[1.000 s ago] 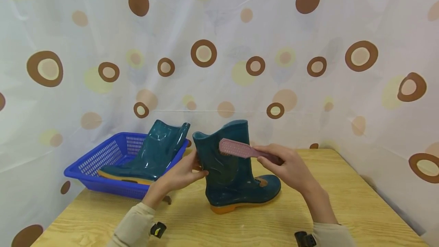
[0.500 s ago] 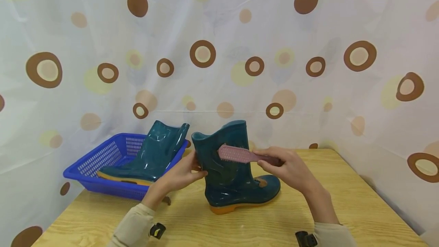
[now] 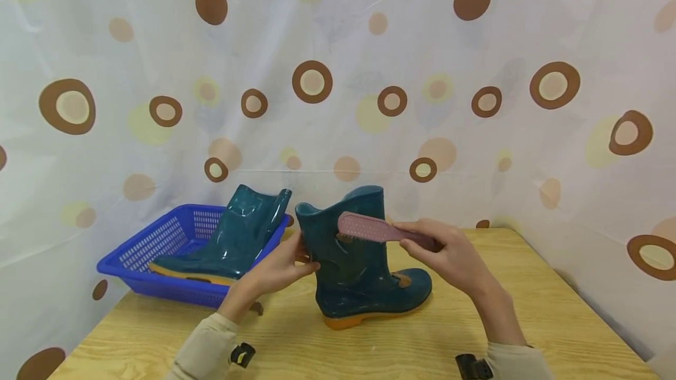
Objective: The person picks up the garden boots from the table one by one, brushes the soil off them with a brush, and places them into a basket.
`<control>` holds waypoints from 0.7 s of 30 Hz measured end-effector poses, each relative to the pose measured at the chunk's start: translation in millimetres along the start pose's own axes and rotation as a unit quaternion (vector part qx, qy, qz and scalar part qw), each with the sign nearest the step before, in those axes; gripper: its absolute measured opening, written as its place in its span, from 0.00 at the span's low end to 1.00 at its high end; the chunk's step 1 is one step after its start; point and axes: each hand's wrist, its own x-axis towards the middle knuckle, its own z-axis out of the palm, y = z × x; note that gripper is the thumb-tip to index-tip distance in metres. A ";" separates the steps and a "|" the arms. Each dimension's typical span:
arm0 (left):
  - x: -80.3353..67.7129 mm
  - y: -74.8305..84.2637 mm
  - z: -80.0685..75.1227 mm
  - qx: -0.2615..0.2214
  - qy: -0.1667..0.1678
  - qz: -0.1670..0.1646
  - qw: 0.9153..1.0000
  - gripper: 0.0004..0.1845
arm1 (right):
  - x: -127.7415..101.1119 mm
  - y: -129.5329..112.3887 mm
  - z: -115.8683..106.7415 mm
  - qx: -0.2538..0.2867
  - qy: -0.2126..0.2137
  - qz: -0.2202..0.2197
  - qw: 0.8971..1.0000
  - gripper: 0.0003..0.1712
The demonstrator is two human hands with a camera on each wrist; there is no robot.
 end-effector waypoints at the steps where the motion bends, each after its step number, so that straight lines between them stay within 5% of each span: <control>1: 0.0 0.4 -0.1 0.000 0.000 0.000 1.000 0.42 | 0.5 -0.4 0.6 -0.004 0.005 -0.002 1.000 0.24; 21: 1.3 0.2 -0.7 -0.006 -0.003 0.002 1.000 0.42 | -1.7 7.2 5.1 -0.001 -0.057 0.026 0.998 0.20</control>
